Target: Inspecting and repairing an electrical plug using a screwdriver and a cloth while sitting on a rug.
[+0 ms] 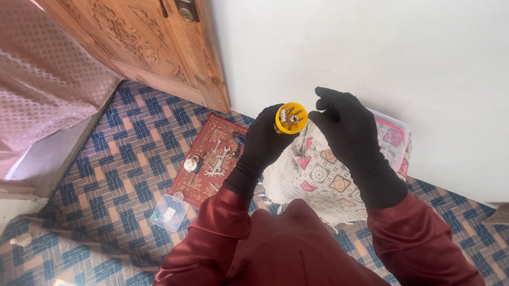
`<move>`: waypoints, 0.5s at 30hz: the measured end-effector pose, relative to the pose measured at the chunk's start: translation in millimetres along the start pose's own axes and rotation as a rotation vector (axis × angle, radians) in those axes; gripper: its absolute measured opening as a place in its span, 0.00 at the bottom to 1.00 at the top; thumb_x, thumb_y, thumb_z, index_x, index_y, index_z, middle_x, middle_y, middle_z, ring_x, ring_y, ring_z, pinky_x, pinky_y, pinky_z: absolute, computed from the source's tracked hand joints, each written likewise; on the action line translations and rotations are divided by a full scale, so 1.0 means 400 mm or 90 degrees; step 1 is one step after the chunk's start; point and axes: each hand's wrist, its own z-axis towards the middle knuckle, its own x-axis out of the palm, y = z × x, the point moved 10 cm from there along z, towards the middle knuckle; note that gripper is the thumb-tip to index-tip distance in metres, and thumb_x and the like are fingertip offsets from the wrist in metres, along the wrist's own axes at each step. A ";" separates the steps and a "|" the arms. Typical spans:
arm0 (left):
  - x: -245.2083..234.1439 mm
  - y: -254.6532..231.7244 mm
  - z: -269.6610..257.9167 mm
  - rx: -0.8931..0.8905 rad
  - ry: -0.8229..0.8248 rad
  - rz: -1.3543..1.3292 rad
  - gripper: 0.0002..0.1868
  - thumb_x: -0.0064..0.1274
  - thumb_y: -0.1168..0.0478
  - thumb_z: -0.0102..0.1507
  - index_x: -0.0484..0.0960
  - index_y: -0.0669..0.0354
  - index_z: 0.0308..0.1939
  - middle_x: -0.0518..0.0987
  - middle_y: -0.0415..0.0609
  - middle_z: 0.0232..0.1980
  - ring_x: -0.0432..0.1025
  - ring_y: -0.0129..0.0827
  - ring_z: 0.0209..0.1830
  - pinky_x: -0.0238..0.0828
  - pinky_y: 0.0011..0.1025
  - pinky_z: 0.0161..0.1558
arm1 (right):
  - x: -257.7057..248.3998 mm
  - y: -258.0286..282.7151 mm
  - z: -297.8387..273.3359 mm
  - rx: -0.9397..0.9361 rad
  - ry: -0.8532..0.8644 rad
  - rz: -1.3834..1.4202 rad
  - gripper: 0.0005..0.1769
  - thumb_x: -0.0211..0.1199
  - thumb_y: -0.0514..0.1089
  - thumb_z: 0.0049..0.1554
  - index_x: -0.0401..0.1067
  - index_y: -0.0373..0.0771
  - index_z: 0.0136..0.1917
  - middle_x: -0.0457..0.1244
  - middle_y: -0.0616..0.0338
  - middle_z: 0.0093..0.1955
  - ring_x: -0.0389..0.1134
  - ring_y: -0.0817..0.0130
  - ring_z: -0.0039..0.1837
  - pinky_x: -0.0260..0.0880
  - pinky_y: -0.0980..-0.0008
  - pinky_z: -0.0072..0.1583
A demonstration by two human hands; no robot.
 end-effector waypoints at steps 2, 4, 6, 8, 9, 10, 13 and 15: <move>0.038 0.000 0.006 -0.005 0.019 0.004 0.28 0.69 0.57 0.57 0.78 0.59 0.59 0.81 0.52 0.56 0.78 0.44 0.56 0.76 0.35 0.56 | -0.015 -0.078 -0.026 0.027 -0.024 0.007 0.23 0.70 0.37 0.59 0.73 0.37 0.67 0.69 0.56 0.53 0.70 0.71 0.49 0.72 0.71 0.53; 0.089 0.007 0.011 -0.013 0.042 0.006 0.28 0.69 0.57 0.57 0.78 0.58 0.59 0.82 0.52 0.56 0.78 0.44 0.56 0.76 0.35 0.56 | -0.028 -0.149 -0.052 0.058 -0.046 0.013 0.21 0.70 0.37 0.61 0.73 0.38 0.67 0.70 0.56 0.55 0.71 0.72 0.52 0.73 0.71 0.56; 0.160 0.011 0.008 -0.013 0.088 0.010 0.29 0.70 0.56 0.55 0.79 0.57 0.58 0.82 0.52 0.55 0.77 0.46 0.56 0.75 0.36 0.55 | 0.016 -0.215 -0.084 0.122 0.074 0.119 0.34 0.71 0.40 0.54 0.63 0.37 0.72 0.65 0.52 0.64 0.71 0.69 0.59 0.75 0.72 0.55; 0.254 0.029 -0.004 -0.018 0.120 -0.018 0.29 0.69 0.56 0.56 0.78 0.56 0.59 0.82 0.52 0.56 0.78 0.45 0.57 0.76 0.36 0.56 | 0.003 -0.241 -0.119 0.123 0.067 0.099 0.40 0.74 0.41 0.51 0.61 0.35 0.73 0.64 0.50 0.65 0.70 0.65 0.62 0.75 0.69 0.57; 0.300 0.035 -0.009 -0.021 0.137 -0.037 0.28 0.67 0.57 0.57 0.78 0.56 0.60 0.82 0.52 0.57 0.78 0.45 0.58 0.76 0.35 0.57 | -0.004 -0.246 -0.134 0.108 0.065 0.082 0.46 0.76 0.43 0.48 0.58 0.34 0.74 0.63 0.48 0.67 0.69 0.61 0.65 0.74 0.67 0.59; 0.346 0.035 -0.011 -0.020 0.149 -0.042 0.28 0.67 0.57 0.57 0.78 0.56 0.60 0.82 0.52 0.57 0.78 0.45 0.58 0.76 0.35 0.57 | -0.018 -0.282 -0.150 0.119 0.058 0.079 0.46 0.76 0.43 0.48 0.58 0.34 0.74 0.63 0.48 0.67 0.69 0.61 0.65 0.74 0.67 0.59; 0.494 0.024 -0.019 0.010 0.226 -0.058 0.28 0.67 0.57 0.57 0.78 0.56 0.61 0.82 0.52 0.57 0.77 0.46 0.59 0.74 0.36 0.58 | -0.072 -0.425 -0.200 0.214 0.023 -0.047 0.45 0.79 0.47 0.49 0.60 0.33 0.73 0.64 0.47 0.65 0.69 0.55 0.65 0.71 0.61 0.60; 0.595 0.024 -0.020 -0.017 0.276 -0.117 0.29 0.67 0.57 0.58 0.77 0.56 0.61 0.82 0.51 0.57 0.78 0.43 0.58 0.73 0.35 0.59 | -0.104 -0.512 -0.233 0.230 0.014 -0.023 0.42 0.78 0.48 0.50 0.63 0.33 0.71 0.65 0.48 0.64 0.70 0.58 0.64 0.72 0.62 0.62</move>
